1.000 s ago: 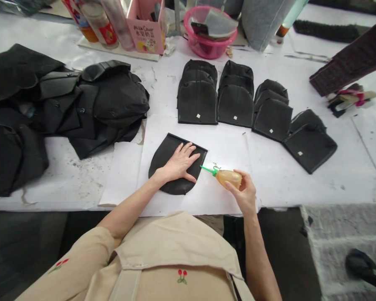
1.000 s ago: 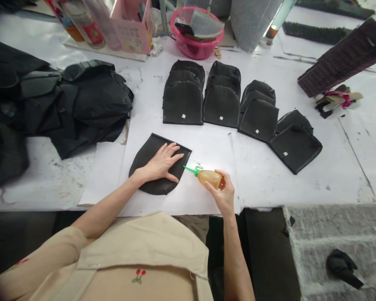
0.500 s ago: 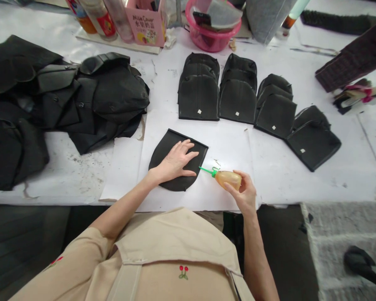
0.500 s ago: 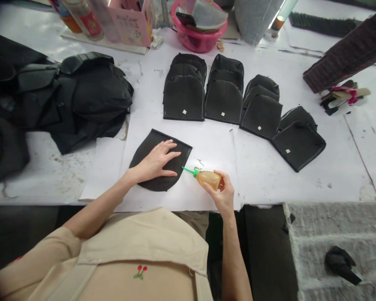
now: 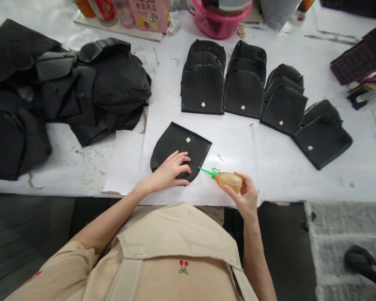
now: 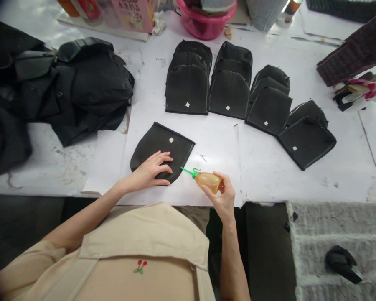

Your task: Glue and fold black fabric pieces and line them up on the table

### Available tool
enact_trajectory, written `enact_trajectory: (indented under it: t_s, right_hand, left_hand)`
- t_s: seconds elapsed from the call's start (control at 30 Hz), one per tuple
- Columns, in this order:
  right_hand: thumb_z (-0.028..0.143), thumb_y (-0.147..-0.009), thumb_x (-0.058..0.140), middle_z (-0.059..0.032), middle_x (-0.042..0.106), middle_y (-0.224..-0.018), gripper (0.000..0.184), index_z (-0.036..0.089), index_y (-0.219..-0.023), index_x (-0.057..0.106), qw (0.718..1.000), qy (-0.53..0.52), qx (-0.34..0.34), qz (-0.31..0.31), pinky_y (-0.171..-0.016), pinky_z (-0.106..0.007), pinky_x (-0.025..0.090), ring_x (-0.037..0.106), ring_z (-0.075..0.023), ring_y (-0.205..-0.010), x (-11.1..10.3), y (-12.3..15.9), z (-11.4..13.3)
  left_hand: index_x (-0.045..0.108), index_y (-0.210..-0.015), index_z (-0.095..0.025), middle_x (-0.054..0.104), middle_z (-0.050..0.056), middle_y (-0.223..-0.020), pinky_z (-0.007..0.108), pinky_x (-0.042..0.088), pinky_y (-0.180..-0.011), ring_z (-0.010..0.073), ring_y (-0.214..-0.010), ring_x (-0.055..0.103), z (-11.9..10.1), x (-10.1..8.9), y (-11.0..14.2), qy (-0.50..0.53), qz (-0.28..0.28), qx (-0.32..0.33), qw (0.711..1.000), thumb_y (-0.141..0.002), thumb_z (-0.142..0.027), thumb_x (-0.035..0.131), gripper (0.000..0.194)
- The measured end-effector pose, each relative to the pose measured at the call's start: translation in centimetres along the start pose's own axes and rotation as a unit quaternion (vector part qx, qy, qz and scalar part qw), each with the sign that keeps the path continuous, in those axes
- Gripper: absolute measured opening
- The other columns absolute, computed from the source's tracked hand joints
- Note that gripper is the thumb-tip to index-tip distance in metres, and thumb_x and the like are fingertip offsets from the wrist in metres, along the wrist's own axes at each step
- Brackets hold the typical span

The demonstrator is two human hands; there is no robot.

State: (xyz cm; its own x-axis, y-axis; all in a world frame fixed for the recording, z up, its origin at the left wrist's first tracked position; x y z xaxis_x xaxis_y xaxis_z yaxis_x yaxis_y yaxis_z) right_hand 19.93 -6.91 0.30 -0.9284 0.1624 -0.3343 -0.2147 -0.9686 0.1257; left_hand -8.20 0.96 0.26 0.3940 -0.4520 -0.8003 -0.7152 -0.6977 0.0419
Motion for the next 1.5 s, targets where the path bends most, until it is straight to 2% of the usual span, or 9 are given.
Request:
enact_trajectory:
  t_s: [0.27, 0.53, 0.93, 1.5]
  right_hand:
    - [0.045, -0.071, 0.085, -0.0059, 0.065, -0.114, 0.053, 0.027, -0.115, 0.063, 1.0, 0.005, 0.017, 0.002, -0.083, -0.039, 0.06, 0.067, -0.0248, -0.098, 0.3, 0.8, -0.6]
    - [0.043, -0.072, 0.085, -0.0063, 0.063, -0.119, 0.053, 0.027, -0.117, 0.062, 1.0, 0.004, 0.015, 0.004, -0.087, -0.04, 0.059, 0.066, -0.026, -0.105, 0.2, 1.7, -1.1]
    - [0.041, -0.072, 0.086, -0.0052, 0.063, -0.118, 0.053, 0.028, -0.118, 0.063, 0.999, -0.005, 0.027, 0.017, -0.084, -0.038, 0.059, 0.066, -0.0255, -0.103, 0.4, 3.1, -1.6]
    - [0.036, -0.074, 0.085, -0.0044, 0.062, -0.116, 0.054, 0.028, -0.121, 0.062, 1.0, -0.004, -0.004, 0.03, -0.079, -0.033, 0.059, 0.064, -0.0232, -0.102, 0.8, 4.4, -2.3]
  left_hand:
    - [0.071, -0.103, -0.023, 0.058, 0.012, -0.137, 0.056, 0.024, -0.123, 0.0308, -0.145, 0.039, 0.4, 0.3, 0.3, 0.022, -0.011, 0.003, 1.0, -0.084, -0.043, 0.076, 0.028]
    - [0.073, -0.098, -0.023, 0.057, 0.011, -0.138, 0.055, 0.024, -0.123, 0.0299, -0.146, 0.038, 0.4, 0.4, 0.3, 0.008, -0.008, 0.016, 1.0, -0.087, -0.044, 0.073, 0.023]
    - [0.073, -0.096, -0.023, 0.057, 0.01, -0.139, 0.056, 0.022, -0.124, 0.0309, -0.146, 0.038, 0.3, 0.2, 0.3, 0.018, -0.004, 0.006, 1.0, -0.086, -0.04, 0.074, 0.02]
    - [0.07, -0.092, -0.021, 0.057, 0.011, -0.137, 0.056, 0.023, -0.124, 0.0294, -0.145, 0.039, 0.1, 1.0, 0.6, -0.014, -0.043, 0.026, 0.999, -0.089, -0.03, 0.067, 0.01]
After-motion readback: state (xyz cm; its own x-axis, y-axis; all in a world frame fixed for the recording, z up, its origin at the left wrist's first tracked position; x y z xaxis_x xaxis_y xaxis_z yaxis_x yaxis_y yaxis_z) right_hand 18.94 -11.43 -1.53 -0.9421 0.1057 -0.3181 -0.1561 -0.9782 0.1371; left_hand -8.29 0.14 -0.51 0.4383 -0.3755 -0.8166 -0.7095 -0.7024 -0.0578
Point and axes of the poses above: each hand's wrist, its own y-axis away from the middle knuckle, its own x-axis out of the palm, z = x × y, the point moved 3 cm from there along -y, towards the middle knuckle
